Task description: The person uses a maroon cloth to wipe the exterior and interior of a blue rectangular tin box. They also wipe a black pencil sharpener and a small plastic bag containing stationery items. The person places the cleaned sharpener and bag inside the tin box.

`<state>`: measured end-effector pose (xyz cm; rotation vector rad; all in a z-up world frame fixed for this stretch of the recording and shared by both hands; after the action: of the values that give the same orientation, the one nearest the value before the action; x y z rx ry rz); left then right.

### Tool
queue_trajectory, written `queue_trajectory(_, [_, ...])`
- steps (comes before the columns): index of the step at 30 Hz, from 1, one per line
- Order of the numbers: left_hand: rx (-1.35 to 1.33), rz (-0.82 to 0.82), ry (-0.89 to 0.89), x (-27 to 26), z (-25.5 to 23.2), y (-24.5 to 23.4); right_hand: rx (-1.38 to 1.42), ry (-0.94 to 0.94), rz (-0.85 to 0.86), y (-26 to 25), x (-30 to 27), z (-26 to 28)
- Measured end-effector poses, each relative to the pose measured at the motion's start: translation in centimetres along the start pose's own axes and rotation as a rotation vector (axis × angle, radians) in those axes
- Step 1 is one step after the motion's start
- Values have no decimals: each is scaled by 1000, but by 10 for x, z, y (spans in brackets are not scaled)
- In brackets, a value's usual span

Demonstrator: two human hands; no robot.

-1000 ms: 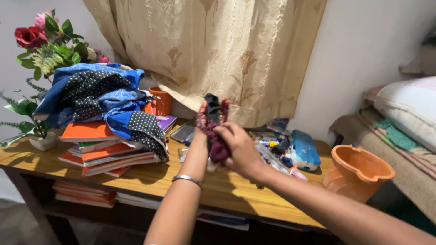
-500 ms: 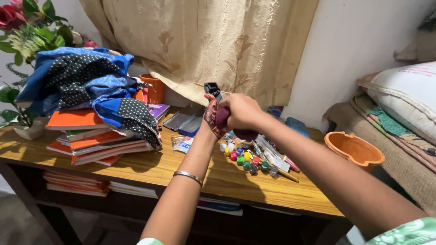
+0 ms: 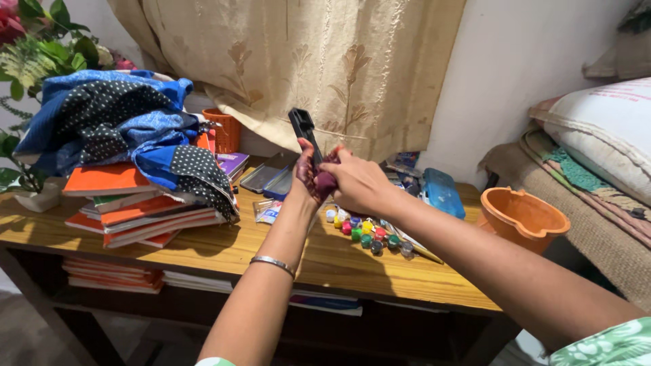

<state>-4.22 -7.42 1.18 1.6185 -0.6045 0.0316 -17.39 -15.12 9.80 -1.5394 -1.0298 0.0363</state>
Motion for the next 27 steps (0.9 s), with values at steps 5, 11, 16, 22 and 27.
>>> queue_trajectory(5, [265, -65, 390, 2, -22, -9, 466, 148, 291, 29, 22, -17])
queue_trajectory(11, [551, -215, 473, 6, -29, -10, 1335, 620, 504, 39, 9, -41])
queue_trajectory(16, [278, -156, 172, 3, -35, 3, 1445, 506, 273, 42, 9, -28])
queue_trajectory(22, [362, -177, 187, -26, -21, 2, -72, -213, -186, 0, -9, 3])
queue_trajectory(27, [424, -282, 307, -30, -24, 12, -158, -53, 79, 29, -1, 5])
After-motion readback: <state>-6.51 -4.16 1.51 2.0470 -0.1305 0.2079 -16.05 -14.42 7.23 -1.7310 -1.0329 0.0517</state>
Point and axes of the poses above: each hand's wrist, its own x-axis towards the middle knuckle, its own y-axis out of the palm, z = x × y, the point moved 5 cm from there along x, towards the middle knuckle, and after that the axes turned 14 degrees about -x, right-handed, at the moved point
